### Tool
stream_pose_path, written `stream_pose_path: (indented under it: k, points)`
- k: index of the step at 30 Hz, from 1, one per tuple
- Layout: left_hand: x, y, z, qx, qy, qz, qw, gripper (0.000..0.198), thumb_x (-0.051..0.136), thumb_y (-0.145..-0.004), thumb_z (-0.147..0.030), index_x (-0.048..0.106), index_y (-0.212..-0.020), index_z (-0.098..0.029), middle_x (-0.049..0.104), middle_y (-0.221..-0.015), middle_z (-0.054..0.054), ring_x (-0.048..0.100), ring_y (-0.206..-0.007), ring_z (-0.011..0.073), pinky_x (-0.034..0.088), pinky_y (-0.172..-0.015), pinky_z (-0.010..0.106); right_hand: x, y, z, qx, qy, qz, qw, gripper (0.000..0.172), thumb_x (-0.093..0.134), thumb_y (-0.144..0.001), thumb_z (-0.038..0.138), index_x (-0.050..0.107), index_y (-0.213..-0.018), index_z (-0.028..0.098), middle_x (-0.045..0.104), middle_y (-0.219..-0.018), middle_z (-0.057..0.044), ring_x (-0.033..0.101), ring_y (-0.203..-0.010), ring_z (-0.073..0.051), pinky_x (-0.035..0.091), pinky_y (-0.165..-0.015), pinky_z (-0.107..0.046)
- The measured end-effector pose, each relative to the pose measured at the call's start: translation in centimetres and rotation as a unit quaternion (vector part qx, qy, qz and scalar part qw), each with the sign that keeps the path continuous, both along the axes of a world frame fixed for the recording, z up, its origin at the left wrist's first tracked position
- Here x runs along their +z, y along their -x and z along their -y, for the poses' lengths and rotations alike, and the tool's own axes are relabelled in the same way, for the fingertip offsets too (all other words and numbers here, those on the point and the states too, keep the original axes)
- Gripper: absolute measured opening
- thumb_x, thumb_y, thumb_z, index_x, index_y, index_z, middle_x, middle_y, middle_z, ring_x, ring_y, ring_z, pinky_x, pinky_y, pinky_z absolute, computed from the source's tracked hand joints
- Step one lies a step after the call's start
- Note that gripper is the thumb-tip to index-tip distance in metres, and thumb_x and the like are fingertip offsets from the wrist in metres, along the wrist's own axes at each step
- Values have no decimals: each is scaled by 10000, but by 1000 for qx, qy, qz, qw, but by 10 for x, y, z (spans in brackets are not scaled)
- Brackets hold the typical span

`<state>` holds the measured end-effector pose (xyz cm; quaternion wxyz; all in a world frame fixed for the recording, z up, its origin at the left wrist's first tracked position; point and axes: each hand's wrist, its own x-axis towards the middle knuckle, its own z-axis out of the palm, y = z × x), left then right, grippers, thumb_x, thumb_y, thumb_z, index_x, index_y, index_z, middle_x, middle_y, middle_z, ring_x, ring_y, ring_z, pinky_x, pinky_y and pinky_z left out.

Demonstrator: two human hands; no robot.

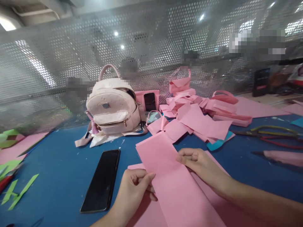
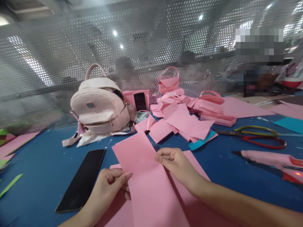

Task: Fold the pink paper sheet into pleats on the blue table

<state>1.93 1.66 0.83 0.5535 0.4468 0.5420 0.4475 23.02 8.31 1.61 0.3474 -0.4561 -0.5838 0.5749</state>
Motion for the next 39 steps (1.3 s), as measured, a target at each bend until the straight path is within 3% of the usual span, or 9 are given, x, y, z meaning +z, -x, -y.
stream_pose_path:
  k: [5, 9, 12, 19, 23, 29, 34, 39]
  points:
    - [-2, -1, 4, -20, -16, -45, 999, 544, 719, -691, -630, 592, -494, -139, 627, -487, 66, 625, -434, 165, 521, -444, 239, -5, -2, 1, -25, -18, -21, 999, 302, 758, -707, 466, 646, -782, 197, 553, -649, 27, 457, -596, -131, 333, -563, -263]
    - [-7, -1, 6, -22, -31, -81, 996, 530, 697, -732, -608, 589, -510, -139, 615, -488, 60, 624, -436, 172, 511, -443, 246, -9, -5, 0, -23, -56, -38, 997, 380, 764, -713, 448, 500, -612, 194, 357, -555, 71, 284, -536, -93, 214, -515, -260]
    - [-8, -1, 7, -21, -36, -90, 995, 521, 696, -739, -600, 582, -517, -142, 602, -483, 47, 621, -432, 170, 506, -443, 245, -12, -8, -3, 18, -60, -37, 997, 398, 747, -737, 461, 499, -594, 185, 309, -541, 78, 226, -527, -86, 147, -504, -270]
    - [-5, -7, 8, -48, -21, -90, 995, 518, 724, -715, -590, 544, -503, -153, 602, -430, 47, 579, -369, 137, 459, -380, 197, -15, -9, -5, -41, -30, -116, 992, 353, 810, -662, 465, 614, -676, 172, 469, -598, 50, 357, -551, -90, 263, -520, -251]
    - [-2, -9, 9, -69, -8, -89, 994, 505, 722, -726, -571, 554, -513, -145, 624, -439, 63, 550, -331, 111, 429, -361, 173, -12, -9, -2, -41, -30, -133, 990, 394, 837, -622, 468, 582, -617, 168, 434, -554, 64, 336, -531, -80, 253, -508, -245]
    - [-2, -6, 5, -119, 34, -92, 988, 489, 752, -693, -548, 551, -511, -141, 618, -426, 84, 642, -391, 191, 432, -348, 186, -12, -11, -3, -41, -20, -149, 988, 414, 832, -615, 508, 608, -687, 167, 514, -617, 36, 426, -575, -103, 317, -542, -250]
    - [-4, -4, 3, -137, 37, -97, 985, 498, 726, -716, -558, 518, -512, -153, 618, -430, 75, 647, -399, 185, 431, -359, 182, -10, -10, 0, -66, -32, -152, 986, 443, 850, -577, 514, 572, -608, 171, 447, -563, 59, 359, -545, -87, 271, -511, -247]
    - [0, -4, 6, -146, 34, -103, 983, 515, 708, -733, -570, 475, -511, -167, 627, -455, 65, 646, -403, 164, 410, -362, 165, -4, -12, 0, -76, -32, -160, 984, 434, 845, -578, 529, 614, -649, 168, 510, -588, 44, 421, -566, -99, 315, -523, -250]
